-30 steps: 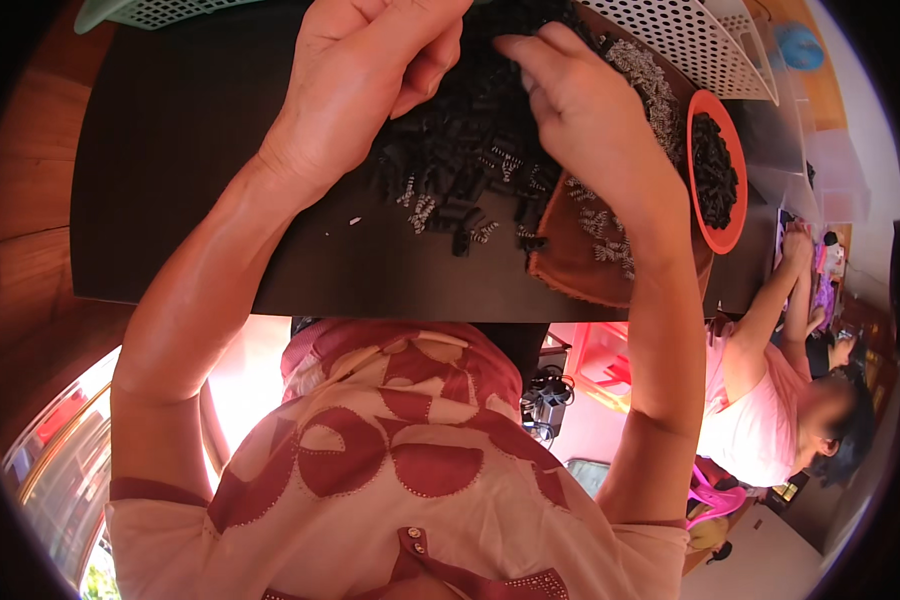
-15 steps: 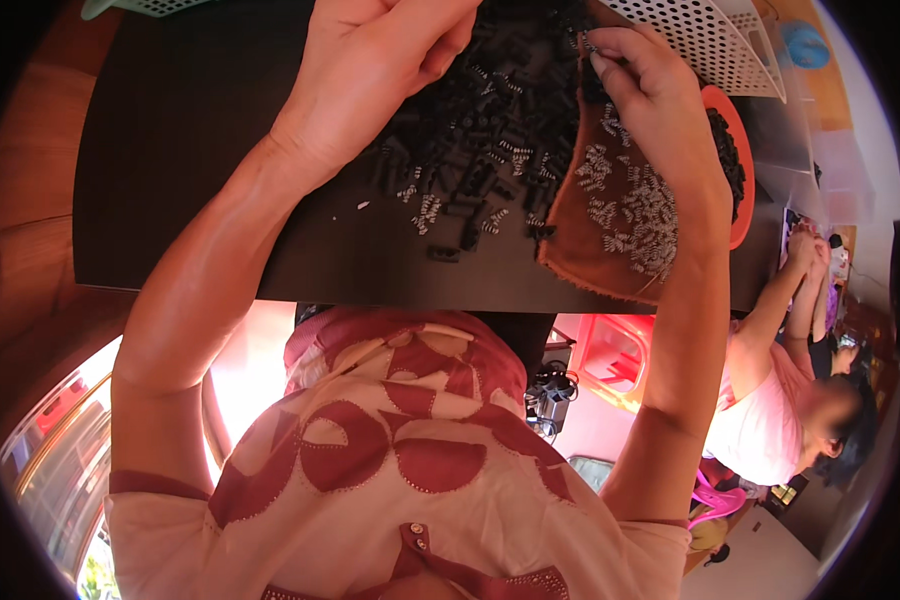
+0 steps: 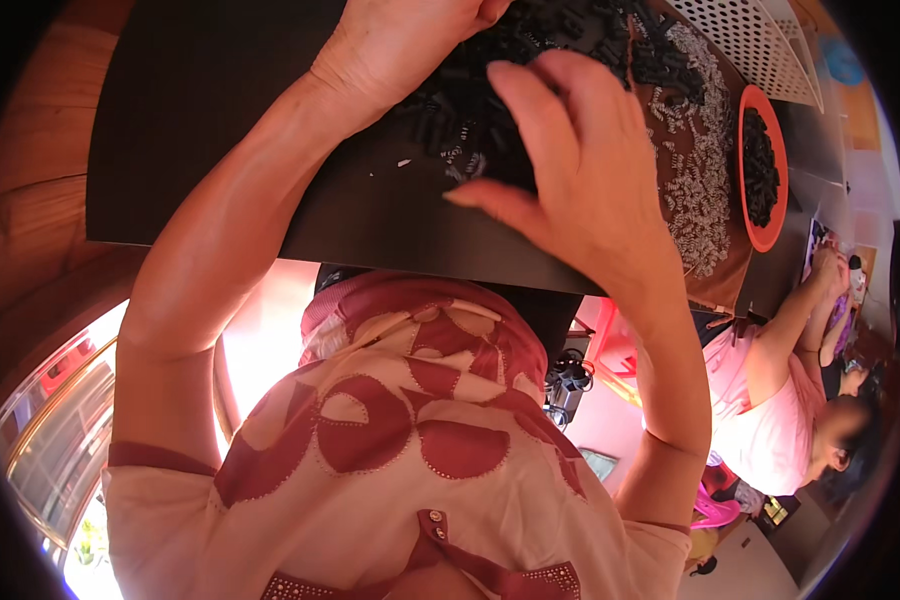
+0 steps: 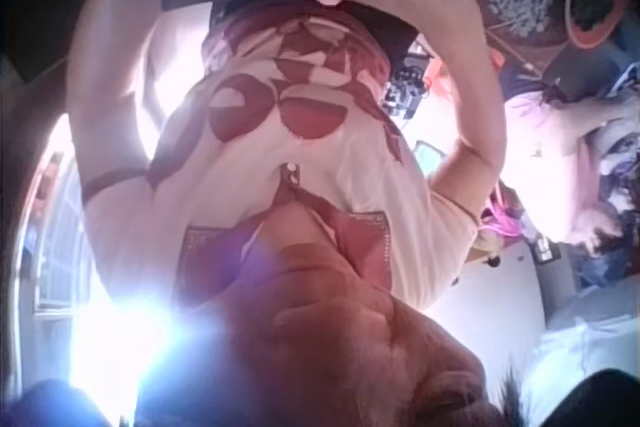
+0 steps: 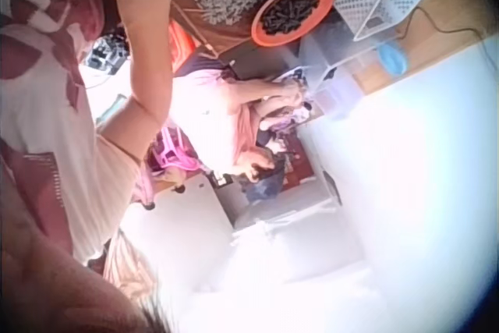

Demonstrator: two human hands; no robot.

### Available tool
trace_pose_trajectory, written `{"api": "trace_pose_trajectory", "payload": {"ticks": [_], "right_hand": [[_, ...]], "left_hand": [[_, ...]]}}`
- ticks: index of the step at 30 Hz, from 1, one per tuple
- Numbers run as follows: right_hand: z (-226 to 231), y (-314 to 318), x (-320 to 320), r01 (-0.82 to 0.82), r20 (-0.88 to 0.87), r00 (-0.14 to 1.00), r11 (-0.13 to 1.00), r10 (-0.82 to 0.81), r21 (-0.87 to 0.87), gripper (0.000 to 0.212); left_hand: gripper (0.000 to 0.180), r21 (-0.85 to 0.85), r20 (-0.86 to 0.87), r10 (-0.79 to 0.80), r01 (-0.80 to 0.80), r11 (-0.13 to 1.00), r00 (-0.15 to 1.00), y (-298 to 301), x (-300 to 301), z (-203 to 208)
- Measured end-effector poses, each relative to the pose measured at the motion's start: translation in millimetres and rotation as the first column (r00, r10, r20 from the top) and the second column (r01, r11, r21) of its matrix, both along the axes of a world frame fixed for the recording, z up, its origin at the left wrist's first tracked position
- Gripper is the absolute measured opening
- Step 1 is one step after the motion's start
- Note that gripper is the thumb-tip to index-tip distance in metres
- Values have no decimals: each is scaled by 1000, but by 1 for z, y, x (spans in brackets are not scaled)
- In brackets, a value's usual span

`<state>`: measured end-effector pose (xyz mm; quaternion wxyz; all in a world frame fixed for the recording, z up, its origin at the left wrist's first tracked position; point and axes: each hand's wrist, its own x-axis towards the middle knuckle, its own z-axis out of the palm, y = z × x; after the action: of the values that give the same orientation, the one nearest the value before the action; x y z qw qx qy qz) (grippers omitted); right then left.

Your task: The person assembles small black plastic housings by inserting small metal components into them by hand. The person picks up individual plastic pieces from a pile, fits a metal insert into each, and then places the assembled units onto a brown cloth on the table.

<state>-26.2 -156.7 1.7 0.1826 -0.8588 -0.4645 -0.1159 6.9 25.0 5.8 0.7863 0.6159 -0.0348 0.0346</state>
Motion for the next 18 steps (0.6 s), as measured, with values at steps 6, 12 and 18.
{"api": "trace_pose_trajectory", "payload": {"ticks": [6, 12, 18], "right_hand": [[-3, -12, 15, 131, 54, 989, 987, -136, 89, 58], [-2, -46, 10, 159, 25, 985, 961, -169, 225, 23], [3, -75, -7, 312, -27, 949, 928, -313, 204, 18]], "left_hand": [[41, -21, 25, -1, 2, 1000, 1000, 1, -3, 3], [41, -40, 15, -1, 1, 999, 1000, -5, -2, 1], [41, 5, 61, -60, 60, 998, 996, -13, 1, 11]]}}
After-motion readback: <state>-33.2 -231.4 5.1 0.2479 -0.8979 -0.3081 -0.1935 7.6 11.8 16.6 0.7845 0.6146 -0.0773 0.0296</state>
